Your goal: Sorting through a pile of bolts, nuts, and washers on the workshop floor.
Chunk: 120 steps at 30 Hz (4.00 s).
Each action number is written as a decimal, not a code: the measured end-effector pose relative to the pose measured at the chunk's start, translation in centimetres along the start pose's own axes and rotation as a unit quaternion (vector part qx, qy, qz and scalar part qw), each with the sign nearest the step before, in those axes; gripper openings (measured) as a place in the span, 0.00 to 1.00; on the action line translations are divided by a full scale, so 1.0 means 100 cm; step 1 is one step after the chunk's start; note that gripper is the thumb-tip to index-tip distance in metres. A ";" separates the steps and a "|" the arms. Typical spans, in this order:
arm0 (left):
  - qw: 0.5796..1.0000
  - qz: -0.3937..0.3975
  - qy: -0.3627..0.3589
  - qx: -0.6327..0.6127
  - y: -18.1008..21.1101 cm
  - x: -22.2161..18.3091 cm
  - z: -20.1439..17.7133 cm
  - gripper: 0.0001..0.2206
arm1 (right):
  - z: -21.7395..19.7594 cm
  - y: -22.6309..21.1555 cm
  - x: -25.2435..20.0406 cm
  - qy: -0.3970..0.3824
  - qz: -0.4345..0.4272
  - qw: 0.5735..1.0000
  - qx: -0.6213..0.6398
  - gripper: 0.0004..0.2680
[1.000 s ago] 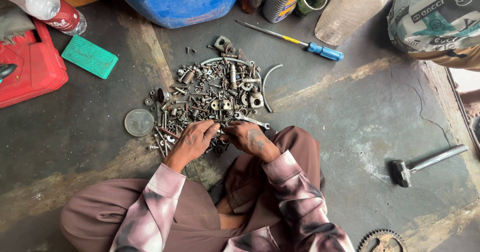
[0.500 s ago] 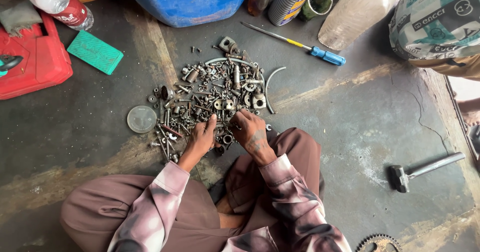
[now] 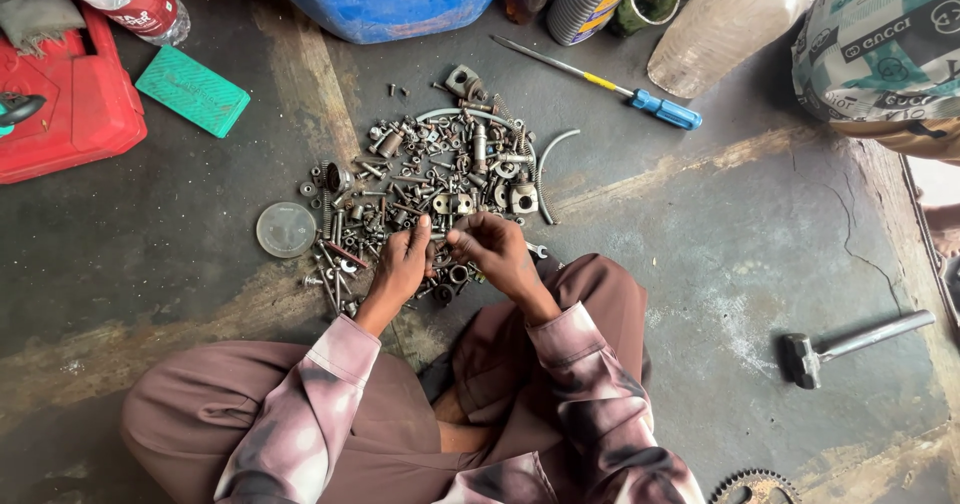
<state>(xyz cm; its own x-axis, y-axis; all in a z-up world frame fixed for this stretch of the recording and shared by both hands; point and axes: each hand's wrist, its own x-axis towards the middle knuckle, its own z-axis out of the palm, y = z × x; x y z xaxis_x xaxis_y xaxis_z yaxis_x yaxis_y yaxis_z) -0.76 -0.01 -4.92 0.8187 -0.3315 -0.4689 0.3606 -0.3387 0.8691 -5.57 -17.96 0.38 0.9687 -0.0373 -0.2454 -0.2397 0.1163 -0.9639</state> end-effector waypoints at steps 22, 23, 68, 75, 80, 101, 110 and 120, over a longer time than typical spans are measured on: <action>0.998 0.034 -0.023 -0.042 0.004 0.015 -0.021 0.20 | -0.023 0.008 0.003 0.048 -0.031 0.996 0.061 0.04; 0.992 0.084 0.004 -0.095 0.003 0.018 -0.028 0.16 | -0.027 0.006 0.003 0.079 -0.031 0.992 0.091 0.04; 0.850 -0.174 0.194 0.457 -0.080 0.022 -0.125 0.10 | -0.034 0.086 0.029 0.053 -0.006 0.998 -0.017 0.05; 0.856 -0.094 0.237 0.450 -0.107 0.016 -0.119 0.11 | -0.024 0.026 0.003 0.076 -0.062 0.955 -0.279 0.08; 0.896 0.005 0.239 0.375 -0.027 -0.019 -0.092 0.08 | -0.022 0.019 -0.001 0.092 -0.015 0.968 -0.233 0.05; 0.967 0.254 -0.013 -0.015 0.039 -0.028 -0.027 0.15 | -0.013 0.012 0.003 -0.046 0.051 0.993 0.100 0.07; 0.979 0.204 -0.006 0.013 0.048 -0.027 -0.027 0.13 | -0.015 0.011 0.005 -0.028 0.048 0.994 0.090 0.08; 0.983 0.183 -0.004 0.001 0.033 -0.019 -0.021 0.12 | -0.010 0.005 0.005 -0.033 0.048 0.997 0.047 0.10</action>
<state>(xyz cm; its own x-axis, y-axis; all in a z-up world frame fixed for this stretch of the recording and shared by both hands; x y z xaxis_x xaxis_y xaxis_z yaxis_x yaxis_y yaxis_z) -0.15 1.36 -0.81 0.8901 -0.4380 -0.1260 0.0418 -0.1969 0.9795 -5.23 -18.93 -0.37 0.9446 0.0434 -0.3254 -0.3271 0.2095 -0.9215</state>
